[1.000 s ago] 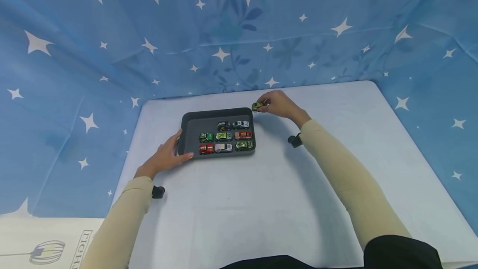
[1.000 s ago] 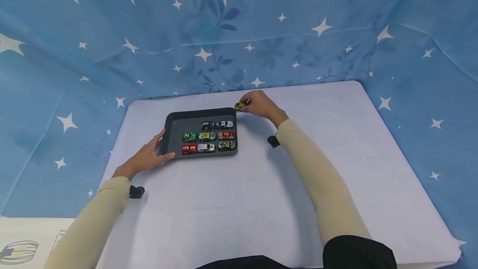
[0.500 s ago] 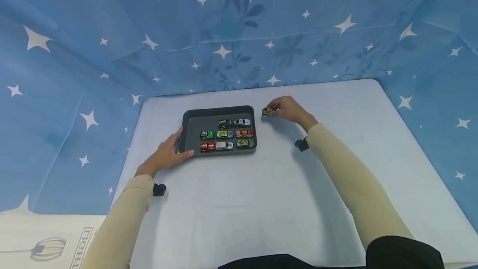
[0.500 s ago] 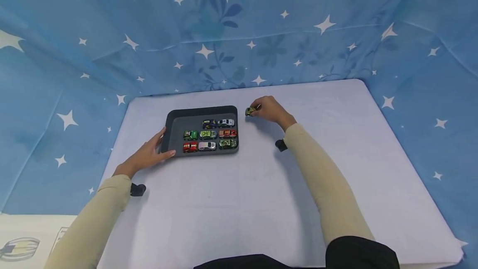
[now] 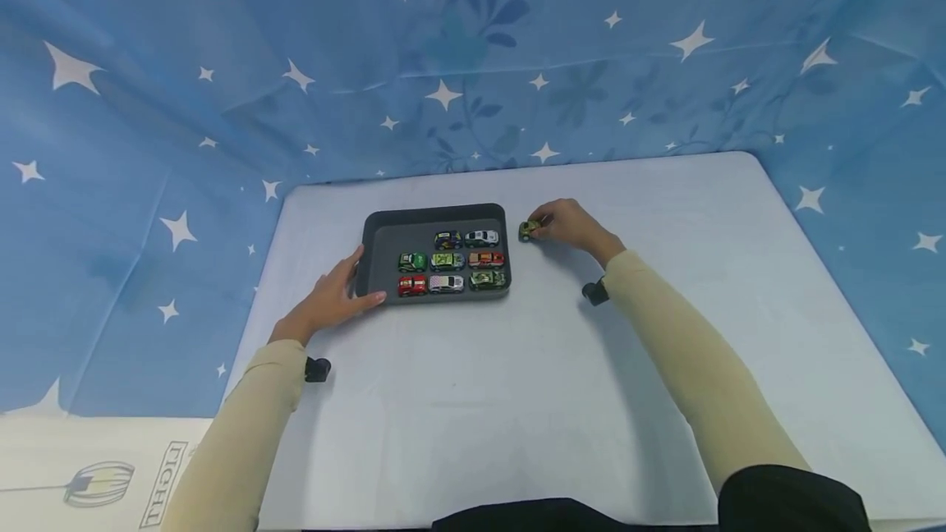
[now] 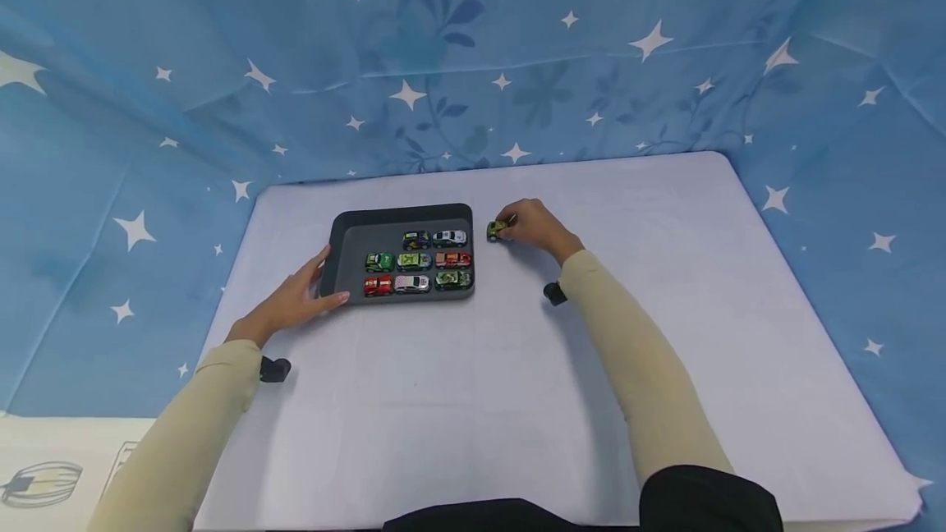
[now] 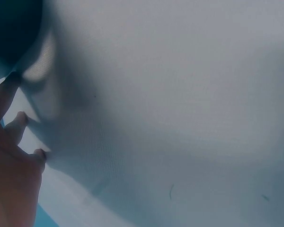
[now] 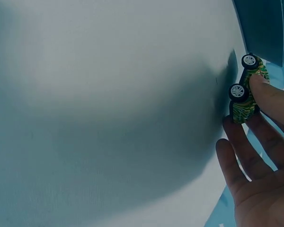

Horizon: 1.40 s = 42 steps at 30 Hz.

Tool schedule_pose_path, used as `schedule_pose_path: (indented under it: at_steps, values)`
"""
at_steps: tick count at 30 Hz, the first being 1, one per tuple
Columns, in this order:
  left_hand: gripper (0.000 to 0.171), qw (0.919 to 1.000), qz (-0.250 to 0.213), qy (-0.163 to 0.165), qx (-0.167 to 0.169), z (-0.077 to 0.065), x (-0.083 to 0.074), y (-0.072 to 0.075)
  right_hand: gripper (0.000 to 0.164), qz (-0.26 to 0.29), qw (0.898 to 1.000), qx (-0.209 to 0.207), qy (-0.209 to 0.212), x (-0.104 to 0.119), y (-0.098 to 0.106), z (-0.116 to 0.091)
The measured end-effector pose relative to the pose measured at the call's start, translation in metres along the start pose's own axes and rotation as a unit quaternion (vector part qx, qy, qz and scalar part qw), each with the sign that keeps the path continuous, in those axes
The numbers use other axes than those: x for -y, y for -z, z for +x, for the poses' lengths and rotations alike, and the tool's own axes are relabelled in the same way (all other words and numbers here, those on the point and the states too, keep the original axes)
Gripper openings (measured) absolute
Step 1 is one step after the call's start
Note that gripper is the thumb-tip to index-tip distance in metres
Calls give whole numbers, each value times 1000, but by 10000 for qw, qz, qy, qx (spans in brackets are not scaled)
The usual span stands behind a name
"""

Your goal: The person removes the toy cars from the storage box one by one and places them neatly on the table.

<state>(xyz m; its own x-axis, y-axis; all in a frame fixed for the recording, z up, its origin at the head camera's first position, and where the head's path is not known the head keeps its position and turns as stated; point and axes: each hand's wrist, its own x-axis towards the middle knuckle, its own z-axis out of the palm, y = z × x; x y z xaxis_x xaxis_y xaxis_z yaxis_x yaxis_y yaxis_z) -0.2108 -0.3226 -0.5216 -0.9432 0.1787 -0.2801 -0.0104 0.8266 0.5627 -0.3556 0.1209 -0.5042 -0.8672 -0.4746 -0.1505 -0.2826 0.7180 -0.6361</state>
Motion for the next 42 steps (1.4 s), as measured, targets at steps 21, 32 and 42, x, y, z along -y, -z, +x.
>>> schedule_pose_path:
  at_steps: [21,32,42]
  values:
    - [108,10000,30,-9,-33,3,-1,2,34,-87,9997,-181,99,-4,-12,2]
    - [107,10000,-1,2,-29,2,0,-2,52,264,9994,-216,-114,-3,-7,-1]
    - [107,10000,65,30,2,2,-2,1,63,441,9973,-538,-239,-1,-1,1]
